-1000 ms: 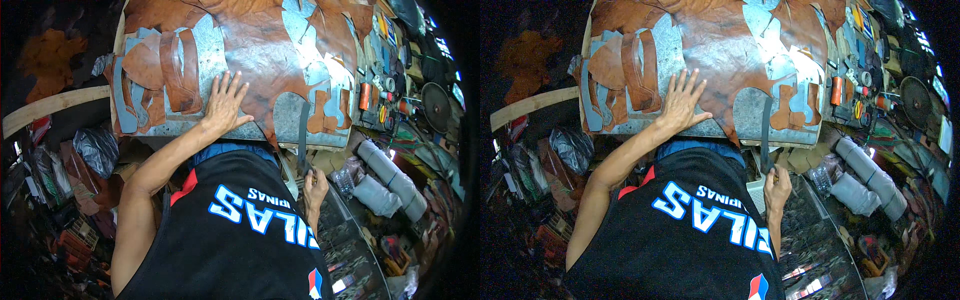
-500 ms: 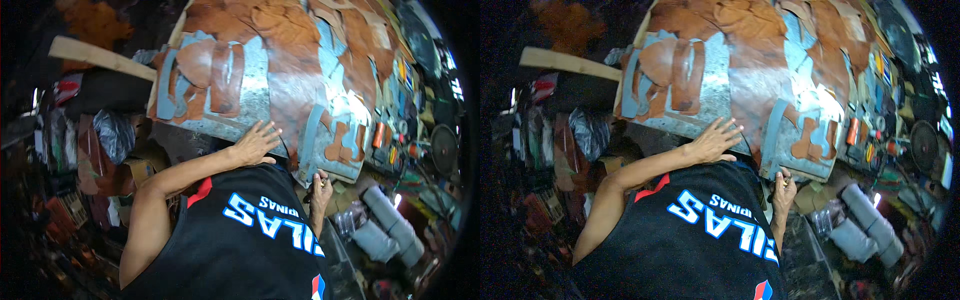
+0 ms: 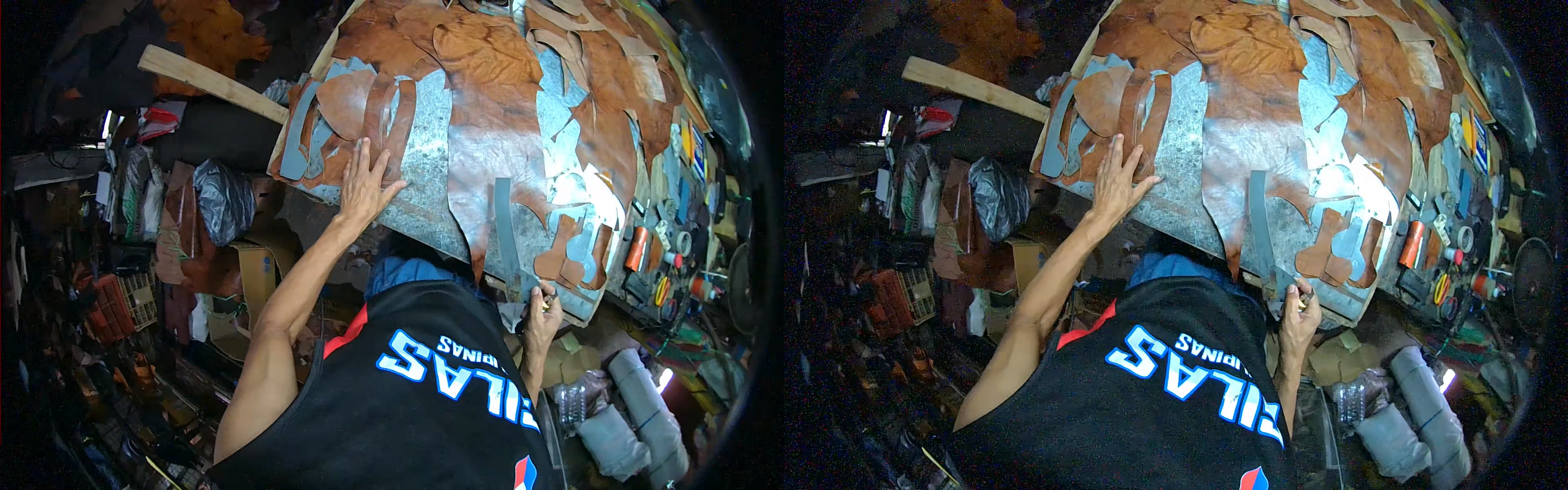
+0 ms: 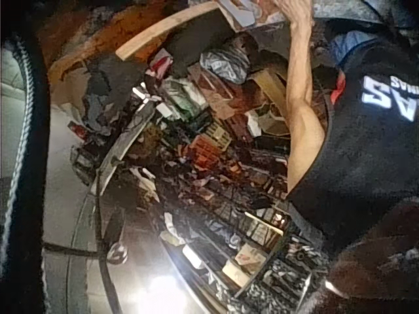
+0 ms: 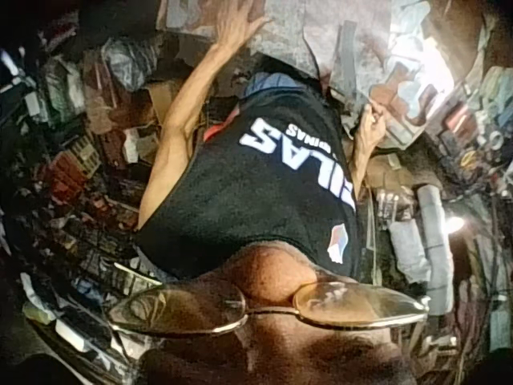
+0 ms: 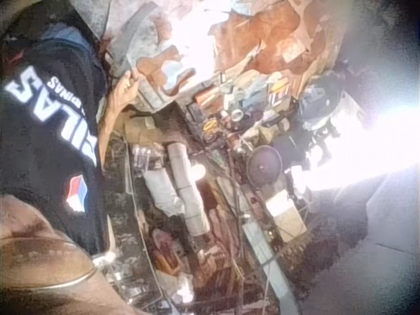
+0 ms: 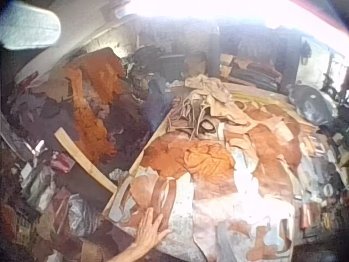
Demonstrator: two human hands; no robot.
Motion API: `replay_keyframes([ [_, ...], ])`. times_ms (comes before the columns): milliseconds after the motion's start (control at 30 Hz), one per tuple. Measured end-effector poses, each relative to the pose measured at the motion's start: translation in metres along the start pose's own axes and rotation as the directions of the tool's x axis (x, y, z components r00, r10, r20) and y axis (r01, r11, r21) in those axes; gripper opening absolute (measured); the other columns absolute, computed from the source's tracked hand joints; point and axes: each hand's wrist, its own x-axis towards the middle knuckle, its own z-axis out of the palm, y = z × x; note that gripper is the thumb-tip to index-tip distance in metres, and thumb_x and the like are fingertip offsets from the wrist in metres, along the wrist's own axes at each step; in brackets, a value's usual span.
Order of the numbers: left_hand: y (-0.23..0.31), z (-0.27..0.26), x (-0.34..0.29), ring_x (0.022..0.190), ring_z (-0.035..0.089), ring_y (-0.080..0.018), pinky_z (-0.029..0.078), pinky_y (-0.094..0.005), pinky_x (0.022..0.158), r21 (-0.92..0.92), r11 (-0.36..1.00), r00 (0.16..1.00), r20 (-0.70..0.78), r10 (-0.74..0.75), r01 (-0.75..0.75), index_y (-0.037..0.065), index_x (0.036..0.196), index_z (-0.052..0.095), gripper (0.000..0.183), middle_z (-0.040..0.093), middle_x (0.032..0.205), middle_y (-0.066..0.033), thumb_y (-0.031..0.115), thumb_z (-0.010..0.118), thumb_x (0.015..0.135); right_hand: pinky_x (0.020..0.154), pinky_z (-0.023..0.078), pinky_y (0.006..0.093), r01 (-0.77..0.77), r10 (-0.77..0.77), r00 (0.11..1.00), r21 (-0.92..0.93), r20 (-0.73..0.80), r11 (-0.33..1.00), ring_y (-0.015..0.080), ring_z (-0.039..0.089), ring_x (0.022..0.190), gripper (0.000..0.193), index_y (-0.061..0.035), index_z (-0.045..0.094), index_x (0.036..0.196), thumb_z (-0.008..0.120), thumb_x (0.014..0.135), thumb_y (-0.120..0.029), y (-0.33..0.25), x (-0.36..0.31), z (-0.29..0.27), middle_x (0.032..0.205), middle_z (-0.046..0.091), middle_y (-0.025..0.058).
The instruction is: Using metal templates and a marker to trace shapes onto leather pieces, and then cutting them out.
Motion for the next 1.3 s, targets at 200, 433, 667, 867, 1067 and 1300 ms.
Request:
replay_keyframes([
  [200, 0.005, 0.000, -0.007, 0.129, 0.040, -0.0480, 0.038, -0.0510, 0.104, -0.047, 0.998, 0.993, -0.118, 0.031, -0.037, 0.004, 0.127, 0.058, 0.056, 0.034, 0.144, -0.0315, 0.037, 0.070, 0.084, 0.049, 0.034, 0.0194, -0.089, 0.087, 0.995, 0.047, 0.041, 0.995, 0.0031, 0.045, 0.055, 0.016, -0.0035, 0.063, 0.106, 0.061, 0.095, -0.016, -0.013, -0.007, -0.020, 0.072, 0.053, -0.0042],
  [433, 0.121, -0.052, -0.034, 0.134, 0.035, -0.0442, 0.029, -0.0570, 0.109, -0.219, 0.775, 0.806, -0.136, 0.577, -0.592, 0.013, 0.135, 0.047, 0.076, 0.037, 0.145, -0.0234, 0.049, 0.075, 0.074, 0.047, 0.040, 0.0189, -0.207, 0.176, 0.976, 0.292, 0.129, 0.934, 0.0042, 0.050, 0.053, 0.017, 0.0000, 0.061, 0.104, 0.061, 0.094, -0.013, -0.033, -0.012, -0.055, 0.074, 0.059, -0.0005],
  [667, 0.189, -0.052, -0.054, 0.103, 0.063, -0.0281, 0.050, -0.0367, 0.088, -0.410, 0.547, 0.665, -0.243, 0.706, -0.730, 0.009, 0.114, 0.065, 0.034, 0.062, 0.116, -0.0145, 0.013, 0.070, 0.081, 0.043, 0.038, 0.0184, -0.333, 0.180, 0.914, 0.424, 0.363, 0.842, 0.0055, 0.048, 0.047, 0.029, 0.0048, 0.058, 0.105, 0.062, 0.092, -0.021, -0.078, -0.009, -0.057, 0.080, 0.064, 0.0074],
  [867, 0.188, -0.041, -0.058, 0.088, 0.065, -0.0140, 0.052, -0.0277, 0.075, -0.900, 0.431, 0.875, 0.259, 0.409, 0.065, 0.002, 0.106, 0.068, 0.017, 0.067, 0.090, -0.0067, 0.012, 0.063, 0.093, 0.057, 0.043, 0.0210, 0.314, -0.263, 0.883, -0.075, 0.390, 0.946, 0.0063, 0.053, 0.061, 0.026, 0.0006, 0.064, 0.112, 0.066, 0.089, -0.011, -0.052, 0.002, -0.007, 0.099, 0.070, 0.0095],
  [1067, 0.182, -0.016, -0.049, 0.063, 0.050, -0.0035, 0.039, -0.0260, 0.054, -0.858, 0.059, 0.808, 0.501, 0.310, 0.510, -0.001, 0.087, 0.065, 0.031, 0.064, 0.074, 0.0041, 0.027, 0.059, 0.097, 0.052, 0.036, 0.0201, -0.321, 0.328, 0.867, -0.084, 0.376, 0.943, 0.0032, 0.047, 0.057, 0.017, -0.0008, 0.066, 0.104, 0.063, 0.092, -0.013, -0.058, -0.017, 0.020, 0.068, 0.055, -0.0046],
  [1300, 0.087, 0.019, 0.051, 0.135, 0.037, -0.0353, 0.028, -0.0544, 0.111, -0.187, 0.846, 0.857, 0.031, 0.514, -0.500, 0.006, 0.125, 0.060, 0.056, 0.051, 0.135, -0.0182, 0.047, 0.062, 0.087, 0.049, 0.037, 0.0180, -0.312, 0.301, 0.940, 0.048, 0.159, 0.949, 0.0035, 0.049, 0.055, 0.029, 0.0040, 0.060, 0.118, 0.060, 0.094, -0.012, -0.081, 0.002, 0.037, 0.077, 0.062, 0.0017],
])
